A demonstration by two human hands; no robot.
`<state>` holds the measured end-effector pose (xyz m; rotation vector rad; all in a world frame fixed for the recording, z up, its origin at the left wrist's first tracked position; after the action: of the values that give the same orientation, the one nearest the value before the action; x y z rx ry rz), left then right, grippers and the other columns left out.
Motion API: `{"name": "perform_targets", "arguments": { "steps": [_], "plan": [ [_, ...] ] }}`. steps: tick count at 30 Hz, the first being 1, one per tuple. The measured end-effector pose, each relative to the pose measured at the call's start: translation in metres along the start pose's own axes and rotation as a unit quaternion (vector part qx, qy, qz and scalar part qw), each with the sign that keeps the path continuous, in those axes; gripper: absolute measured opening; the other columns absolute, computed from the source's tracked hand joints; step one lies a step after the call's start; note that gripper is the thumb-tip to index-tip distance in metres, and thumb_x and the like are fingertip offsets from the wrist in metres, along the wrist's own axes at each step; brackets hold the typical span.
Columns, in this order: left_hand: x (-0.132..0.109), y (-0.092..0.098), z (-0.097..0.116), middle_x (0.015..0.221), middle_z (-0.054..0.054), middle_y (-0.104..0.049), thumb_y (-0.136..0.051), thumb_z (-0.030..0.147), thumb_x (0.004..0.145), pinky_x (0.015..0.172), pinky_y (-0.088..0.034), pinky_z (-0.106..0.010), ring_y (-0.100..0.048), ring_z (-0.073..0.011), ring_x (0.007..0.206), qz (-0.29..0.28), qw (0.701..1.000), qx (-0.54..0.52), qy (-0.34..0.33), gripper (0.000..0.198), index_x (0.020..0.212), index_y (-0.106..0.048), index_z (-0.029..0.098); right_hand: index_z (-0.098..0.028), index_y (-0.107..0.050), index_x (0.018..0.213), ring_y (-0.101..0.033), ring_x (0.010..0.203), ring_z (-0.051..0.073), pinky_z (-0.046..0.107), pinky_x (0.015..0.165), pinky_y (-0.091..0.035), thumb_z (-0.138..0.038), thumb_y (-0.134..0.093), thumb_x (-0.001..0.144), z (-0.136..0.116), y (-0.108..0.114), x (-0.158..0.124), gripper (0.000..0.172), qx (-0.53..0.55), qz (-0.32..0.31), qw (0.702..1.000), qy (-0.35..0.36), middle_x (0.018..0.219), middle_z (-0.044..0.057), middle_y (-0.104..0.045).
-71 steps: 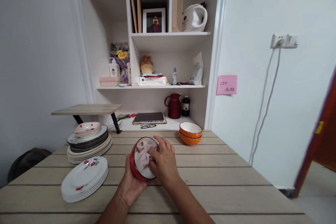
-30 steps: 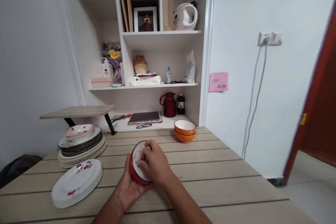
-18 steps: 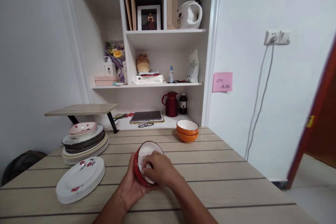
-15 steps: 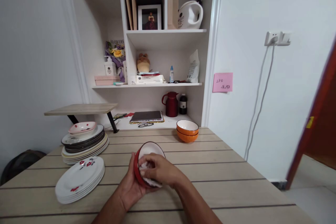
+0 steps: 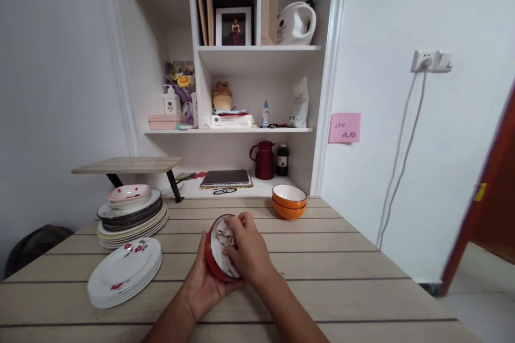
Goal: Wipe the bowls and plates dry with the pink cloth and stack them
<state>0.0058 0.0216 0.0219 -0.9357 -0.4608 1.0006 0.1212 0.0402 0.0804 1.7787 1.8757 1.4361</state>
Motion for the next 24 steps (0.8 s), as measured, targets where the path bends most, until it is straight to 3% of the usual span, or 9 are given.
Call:
{"name": "perform_targets", "arguments": {
  "steps": [5,8,11,14,16,18,21,24],
  "plan": [
    [-0.001,-0.001,0.0,0.105,-0.014,-0.075,-0.048,0.068,0.087,0.082,-0.054,-0.049,-0.07,-0.0311,0.092,0.001,1.0,-0.011,0.014,0.068,0.131,-0.058,0.016,-0.032,-0.064,0.116,-0.065,0.095,0.028,0.031,0.066,-0.043,-0.024,-0.067,0.08,-0.011,0.011,-0.002,0.037,-0.2,-0.047,0.978,-0.023,0.113,0.009,-0.062],
    [-0.003,-0.001,0.002,0.101,-0.014,-0.076,-0.049,0.069,0.086,0.083,-0.054,-0.049,-0.07,-0.03,0.091,0.02,1.0,-0.008,0.016,0.068,0.127,-0.061,0.015,-0.024,-0.068,0.105,-0.067,0.086,0.03,0.033,0.065,-0.041,-0.03,-0.063,0.083,-0.007,0.009,-0.004,0.023,-0.227,-0.103,0.965,-0.079,0.097,0.013,-0.07],
    [-0.005,-0.002,0.002,0.097,-0.015,-0.076,-0.049,0.072,0.084,0.079,-0.055,-0.047,-0.07,-0.0299,0.087,0.034,0.999,0.021,0.034,0.073,0.123,-0.063,0.012,-0.019,-0.067,0.089,-0.065,0.079,0.027,0.033,0.066,-0.041,-0.032,-0.065,0.078,-0.002,0.004,-0.007,0.017,-0.146,-0.147,0.975,-0.078,0.084,0.011,-0.071],
    [-0.004,-0.003,-0.002,0.091,-0.016,-0.076,-0.046,0.076,0.082,0.073,-0.056,-0.046,-0.071,-0.0294,0.079,0.038,0.997,0.048,0.056,0.078,0.12,-0.065,0.01,-0.019,-0.06,0.079,-0.059,0.071,0.019,0.027,0.062,-0.04,-0.026,-0.062,0.076,-0.005,-0.003,-0.009,0.008,0.108,-0.177,0.977,-0.047,0.074,0.002,-0.064],
    [-0.004,-0.002,-0.004,0.089,-0.015,-0.076,-0.043,0.078,0.082,0.07,-0.056,-0.045,-0.071,-0.0287,0.075,0.044,0.995,0.054,0.066,0.08,0.121,-0.064,0.011,-0.02,-0.055,0.081,-0.055,0.065,0.016,0.025,0.058,-0.041,-0.026,-0.058,0.078,-0.007,-0.007,-0.008,0.008,0.29,-0.155,0.942,-0.061,0.07,-0.002,-0.06],
    [-0.003,-0.002,-0.004,0.092,-0.015,-0.077,-0.042,0.078,0.083,0.07,-0.056,-0.045,-0.071,-0.029,0.076,0.05,0.995,0.047,0.067,0.079,0.123,-0.063,0.013,-0.021,-0.053,0.086,-0.055,0.065,0.016,0.025,0.059,-0.043,-0.028,-0.057,0.079,-0.007,-0.008,-0.004,0.011,0.368,-0.082,0.923,-0.076,0.071,-0.002,-0.058],
    [-0.004,-0.003,-0.003,0.099,-0.015,-0.076,-0.043,0.076,0.083,0.072,-0.057,-0.046,-0.072,-0.0311,0.083,0.048,0.997,0.03,0.061,0.076,0.123,-0.063,0.015,-0.021,-0.057,0.091,-0.057,0.074,0.017,0.027,0.069,-0.044,-0.023,-0.054,0.081,-0.003,0.001,0.001,0.011,0.258,0.052,0.964,-0.047,0.079,0.0,-0.062],
    [-0.005,-0.004,-0.003,0.103,-0.015,-0.076,-0.047,0.075,0.083,0.075,-0.057,-0.046,-0.072,-0.0325,0.089,0.035,0.997,0.013,0.065,0.074,0.123,-0.063,0.014,-0.023,-0.063,0.095,-0.058,0.079,0.018,0.027,0.067,-0.037,-0.014,-0.049,0.08,0.004,0.012,0.003,0.022,0.02,0.103,0.994,-0.041,0.088,0.002,-0.063]
  ]
}}
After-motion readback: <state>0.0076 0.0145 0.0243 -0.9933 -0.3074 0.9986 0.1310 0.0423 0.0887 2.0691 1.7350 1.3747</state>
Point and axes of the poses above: each hand's wrist, its own x-axis towards the middle knuckle, its own y-axis out of the back of the hand, z = x × y, the point moved 3 cm from there along x, towards the middle knuckle
